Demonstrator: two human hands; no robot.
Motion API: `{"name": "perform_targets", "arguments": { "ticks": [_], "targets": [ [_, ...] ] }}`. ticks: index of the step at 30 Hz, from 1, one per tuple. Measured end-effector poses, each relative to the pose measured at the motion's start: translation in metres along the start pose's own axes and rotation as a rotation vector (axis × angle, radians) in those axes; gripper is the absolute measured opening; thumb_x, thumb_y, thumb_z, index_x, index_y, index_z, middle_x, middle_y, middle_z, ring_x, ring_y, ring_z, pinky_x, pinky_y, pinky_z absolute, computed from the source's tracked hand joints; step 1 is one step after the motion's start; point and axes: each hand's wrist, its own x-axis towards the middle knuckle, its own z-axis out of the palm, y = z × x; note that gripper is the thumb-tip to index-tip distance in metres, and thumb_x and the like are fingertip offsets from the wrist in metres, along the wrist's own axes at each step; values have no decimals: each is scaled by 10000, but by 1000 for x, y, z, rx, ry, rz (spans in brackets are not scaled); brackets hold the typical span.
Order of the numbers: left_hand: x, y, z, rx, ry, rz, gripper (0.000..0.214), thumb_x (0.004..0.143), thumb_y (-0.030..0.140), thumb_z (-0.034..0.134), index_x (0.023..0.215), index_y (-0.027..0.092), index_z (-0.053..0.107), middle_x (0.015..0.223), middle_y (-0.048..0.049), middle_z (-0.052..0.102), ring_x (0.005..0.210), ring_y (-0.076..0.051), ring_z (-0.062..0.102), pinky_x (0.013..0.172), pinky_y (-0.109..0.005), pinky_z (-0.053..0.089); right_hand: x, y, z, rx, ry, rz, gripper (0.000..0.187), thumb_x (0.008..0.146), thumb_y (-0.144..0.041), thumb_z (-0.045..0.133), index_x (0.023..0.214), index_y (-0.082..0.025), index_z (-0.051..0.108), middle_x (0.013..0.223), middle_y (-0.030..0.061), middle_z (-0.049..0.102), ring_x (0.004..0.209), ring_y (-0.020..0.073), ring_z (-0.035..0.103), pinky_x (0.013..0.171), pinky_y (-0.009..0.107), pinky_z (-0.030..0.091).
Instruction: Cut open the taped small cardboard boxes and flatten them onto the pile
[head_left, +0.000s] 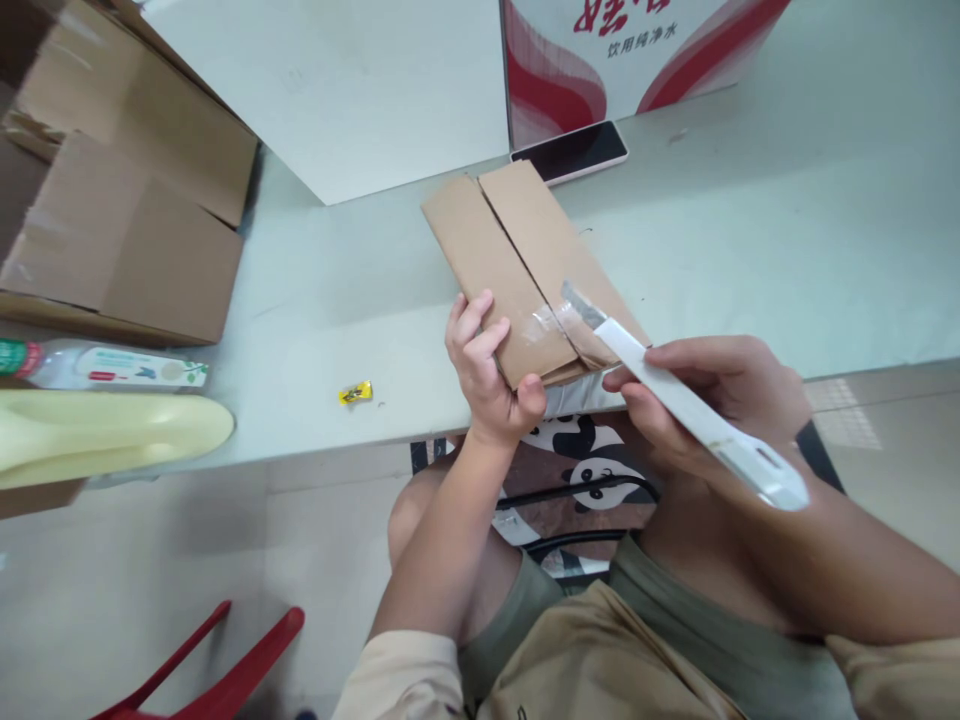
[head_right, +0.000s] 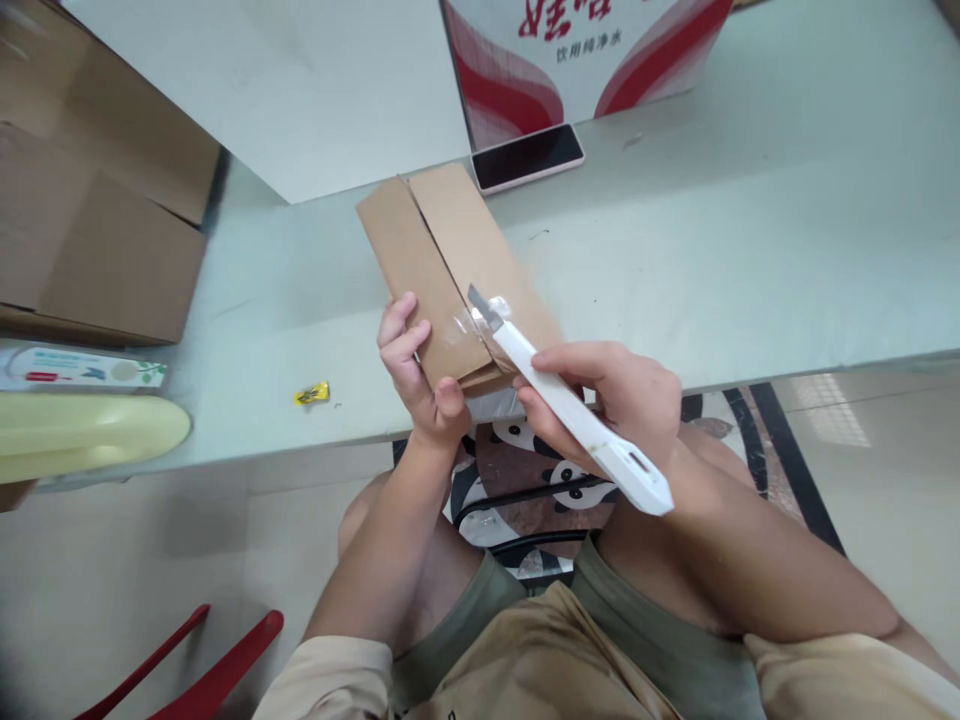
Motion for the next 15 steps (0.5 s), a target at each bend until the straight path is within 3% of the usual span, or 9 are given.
{"name": "perform_targets", "arguments": {
  "ticks": [3, 6, 11, 15],
  "targets": [
    [0, 1, 0, -8, -20, -41, 488, 938, 690, 350, 1131, 262, 484, 1363, -95, 560, 1413, -285, 473, 1238, -579, 281, 2, -4, -5, -38, -16, -56, 127, 857, -291, 744, 949, -238, 675, 759, 26, 735, 601, 162, 684, 497, 272, 523],
    [0, 2, 1, 10, -32, -82, 532, 919, 730, 324, 1108, 257, 476, 1355, -106, 565, 1422, -299, 461, 1243, -597, 260, 10, -10, -11, -46, -10, -130, 83, 903, -318, 690, 879, -241, 671, 699, 24, 679, 583, 152, 632, 515, 287, 500],
    [0, 1, 3, 38, 10, -39, 557, 921, 747, 330, 1125, 258, 504, 1343, -100, 576, 1393, -286, 498, 1215, -567, 324, 18, -14, -5, -149, 11, -165, 136, 944, -309, 642, 1051, -255, 708, 722, 19, 679, 565, 128, 597, 535, 279, 485],
    [-2, 0, 3, 46, 10, -18, 550, 928, 735, 340, 1149, 260, 510, 1356, -99, 572, 1393, -284, 500, 1215, -566, 331, 19, -8, 8, -83, 31, -295, 128, 894, -292, 713, 1010, -239, 703, 683, -3, 693, 546, 126, 627, 508, 269, 487]
  ]
}}
